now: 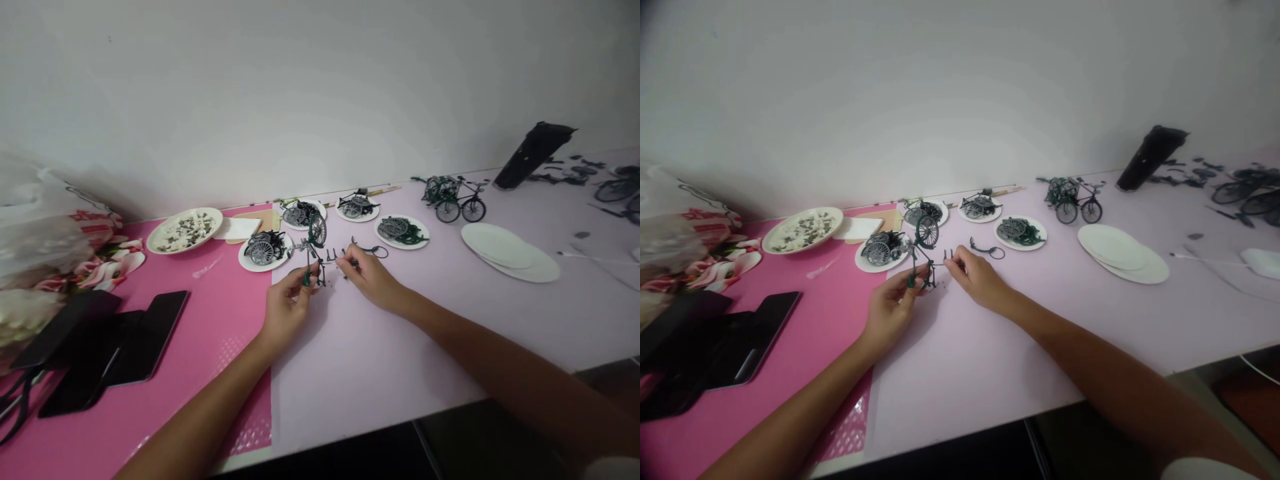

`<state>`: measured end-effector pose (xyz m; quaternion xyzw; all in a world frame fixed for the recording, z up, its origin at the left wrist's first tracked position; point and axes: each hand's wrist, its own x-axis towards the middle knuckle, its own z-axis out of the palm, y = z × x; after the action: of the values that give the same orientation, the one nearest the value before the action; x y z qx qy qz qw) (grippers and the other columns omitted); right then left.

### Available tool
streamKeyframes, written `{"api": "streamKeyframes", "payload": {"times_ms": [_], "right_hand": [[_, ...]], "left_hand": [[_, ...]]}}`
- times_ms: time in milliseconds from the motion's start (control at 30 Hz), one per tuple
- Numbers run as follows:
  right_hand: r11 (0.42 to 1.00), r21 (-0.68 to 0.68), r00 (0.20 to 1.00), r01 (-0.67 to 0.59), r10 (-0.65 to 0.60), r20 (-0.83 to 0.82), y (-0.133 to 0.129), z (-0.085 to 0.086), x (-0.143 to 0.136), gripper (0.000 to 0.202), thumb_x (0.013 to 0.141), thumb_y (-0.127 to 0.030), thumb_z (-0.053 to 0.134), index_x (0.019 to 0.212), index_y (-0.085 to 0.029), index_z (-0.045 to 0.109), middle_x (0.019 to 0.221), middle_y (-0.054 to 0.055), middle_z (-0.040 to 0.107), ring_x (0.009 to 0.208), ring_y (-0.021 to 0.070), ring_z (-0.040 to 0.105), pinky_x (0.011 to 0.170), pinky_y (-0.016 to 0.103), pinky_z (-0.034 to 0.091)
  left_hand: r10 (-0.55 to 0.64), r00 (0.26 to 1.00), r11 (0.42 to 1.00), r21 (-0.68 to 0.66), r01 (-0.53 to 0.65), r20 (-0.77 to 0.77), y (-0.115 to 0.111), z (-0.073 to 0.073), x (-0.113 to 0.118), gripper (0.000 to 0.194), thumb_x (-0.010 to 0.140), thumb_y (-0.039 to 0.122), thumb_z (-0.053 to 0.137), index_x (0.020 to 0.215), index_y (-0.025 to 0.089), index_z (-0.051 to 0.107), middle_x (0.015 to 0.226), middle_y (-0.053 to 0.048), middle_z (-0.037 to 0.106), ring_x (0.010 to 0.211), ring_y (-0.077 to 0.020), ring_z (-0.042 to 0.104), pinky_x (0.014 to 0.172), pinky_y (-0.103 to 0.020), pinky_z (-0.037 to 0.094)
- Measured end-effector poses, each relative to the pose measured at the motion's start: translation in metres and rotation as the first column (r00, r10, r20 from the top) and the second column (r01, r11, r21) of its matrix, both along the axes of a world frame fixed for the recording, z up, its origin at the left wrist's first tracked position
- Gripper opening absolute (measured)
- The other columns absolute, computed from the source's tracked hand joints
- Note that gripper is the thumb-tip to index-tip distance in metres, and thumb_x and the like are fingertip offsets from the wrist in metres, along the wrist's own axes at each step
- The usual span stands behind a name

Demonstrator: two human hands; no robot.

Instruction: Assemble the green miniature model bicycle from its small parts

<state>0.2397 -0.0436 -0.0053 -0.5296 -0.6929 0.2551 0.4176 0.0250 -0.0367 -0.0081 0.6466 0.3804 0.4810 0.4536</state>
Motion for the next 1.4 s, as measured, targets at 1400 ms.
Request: {"api": "streamKeyframes", "payload": {"times_ms": [1400], "right_hand": [[0.995, -0.091, 0.996, -0.037, 0.029, -0.088, 0.001, -0.007, 0.005, 0.028, 0.103, -0.052, 0.055, 0.100, -0.025, 0.051, 0.084, -0.002, 0.055, 0.069, 0.0156, 0.050, 0.063, 0.030, 0.041]], "left_hand": [[-0.024, 1.000, 0.999, -0.039, 0.024, 0.004, 0.004, 0.000, -0.001, 0.052, 0.091, 0.052, 0.074, 0.126, 0.013, 0.077, 0.116, -0.016, 0.081, 0.096, -0.0254, 0.077, 0.089, -0.038, 0.065]]}}
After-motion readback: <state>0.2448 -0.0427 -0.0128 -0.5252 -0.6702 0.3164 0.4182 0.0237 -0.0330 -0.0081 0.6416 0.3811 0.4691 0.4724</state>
